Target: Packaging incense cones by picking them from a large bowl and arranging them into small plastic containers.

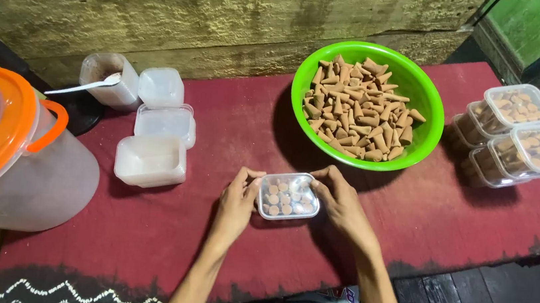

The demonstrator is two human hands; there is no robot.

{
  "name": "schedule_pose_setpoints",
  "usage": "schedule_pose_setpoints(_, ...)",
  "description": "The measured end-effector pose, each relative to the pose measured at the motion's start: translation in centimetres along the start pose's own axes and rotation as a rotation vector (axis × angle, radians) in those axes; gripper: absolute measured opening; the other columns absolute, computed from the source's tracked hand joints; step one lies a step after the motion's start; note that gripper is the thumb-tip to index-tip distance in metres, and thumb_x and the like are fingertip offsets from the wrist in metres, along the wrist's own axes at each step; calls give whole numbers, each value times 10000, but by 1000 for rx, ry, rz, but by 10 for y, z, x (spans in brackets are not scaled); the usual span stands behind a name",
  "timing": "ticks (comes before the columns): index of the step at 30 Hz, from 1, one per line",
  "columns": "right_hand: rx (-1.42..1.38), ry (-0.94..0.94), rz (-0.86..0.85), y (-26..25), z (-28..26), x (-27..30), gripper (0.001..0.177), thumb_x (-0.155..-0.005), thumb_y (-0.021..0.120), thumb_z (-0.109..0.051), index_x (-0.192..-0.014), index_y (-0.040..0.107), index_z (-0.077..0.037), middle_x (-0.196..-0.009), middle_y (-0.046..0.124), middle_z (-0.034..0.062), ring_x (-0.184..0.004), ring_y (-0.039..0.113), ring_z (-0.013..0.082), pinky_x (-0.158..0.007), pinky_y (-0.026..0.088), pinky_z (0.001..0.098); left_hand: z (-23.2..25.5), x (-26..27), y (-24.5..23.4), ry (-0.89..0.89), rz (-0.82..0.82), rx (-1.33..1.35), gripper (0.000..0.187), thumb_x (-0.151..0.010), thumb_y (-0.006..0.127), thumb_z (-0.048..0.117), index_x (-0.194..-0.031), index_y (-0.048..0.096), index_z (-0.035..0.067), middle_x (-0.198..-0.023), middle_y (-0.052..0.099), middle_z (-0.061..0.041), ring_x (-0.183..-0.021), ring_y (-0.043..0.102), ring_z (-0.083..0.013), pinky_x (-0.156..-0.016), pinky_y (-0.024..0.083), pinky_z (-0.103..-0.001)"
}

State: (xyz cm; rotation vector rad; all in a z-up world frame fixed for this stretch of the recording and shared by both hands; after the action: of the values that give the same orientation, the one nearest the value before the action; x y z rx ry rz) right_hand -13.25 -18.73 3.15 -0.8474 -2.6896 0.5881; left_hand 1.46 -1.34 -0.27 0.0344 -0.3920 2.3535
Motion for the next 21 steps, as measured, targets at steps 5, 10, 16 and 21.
schedule_pose_setpoints(5,64,49,157,20,0,-8,293,-1033,596,-332,-1008,649,-45,-809,724,252,-802,703,421,-754,534,500,2,-5,25,-27,186,-174,160,-1029,524,269,-1074,611,142,-1111,760,-143,-1082,718,-329,-913,569,-430)
schedule_pose_setpoints(10,57,113,244,26,13,-24,406,-912,766,-453,-830,664,-69,-647,712,125,-644,688,276,-628,527,375,-6,-16,32,11,261,-218,224,-1010,610,356,-1031,573,136,-1058,751,-132,-1059,713,-328,-898,557,-427)
schedule_pose_setpoints(16,42,195,271,24,-3,-25,497,-708,911,-415,-776,654,5,-621,685,183,-630,692,328,-618,536,399,19,-16,27,-76,222,-196,344,-876,755,391,-946,592,96,-1012,757,-167,-1060,698,-389,-877,547,-489)
schedule_pose_setpoints(21,-5,199,258,31,14,-28,450,-780,867,-428,-842,694,-18,-669,697,159,-684,699,319,-629,526,414,14,-19,28,-108,214,-173,354,-886,721,444,-945,596,118,-1003,765,-133,-1054,706,-358,-849,553,-469)
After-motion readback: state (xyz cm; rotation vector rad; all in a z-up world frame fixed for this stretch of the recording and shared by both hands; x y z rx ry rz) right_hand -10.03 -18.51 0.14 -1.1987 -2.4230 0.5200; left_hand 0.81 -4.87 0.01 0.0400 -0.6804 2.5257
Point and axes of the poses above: each hand's wrist, its own x-axis away from the middle knuckle, its own y-axis out of the palm, z = x × y, the point moved 2 cm from there along -x, towards the middle knuckle
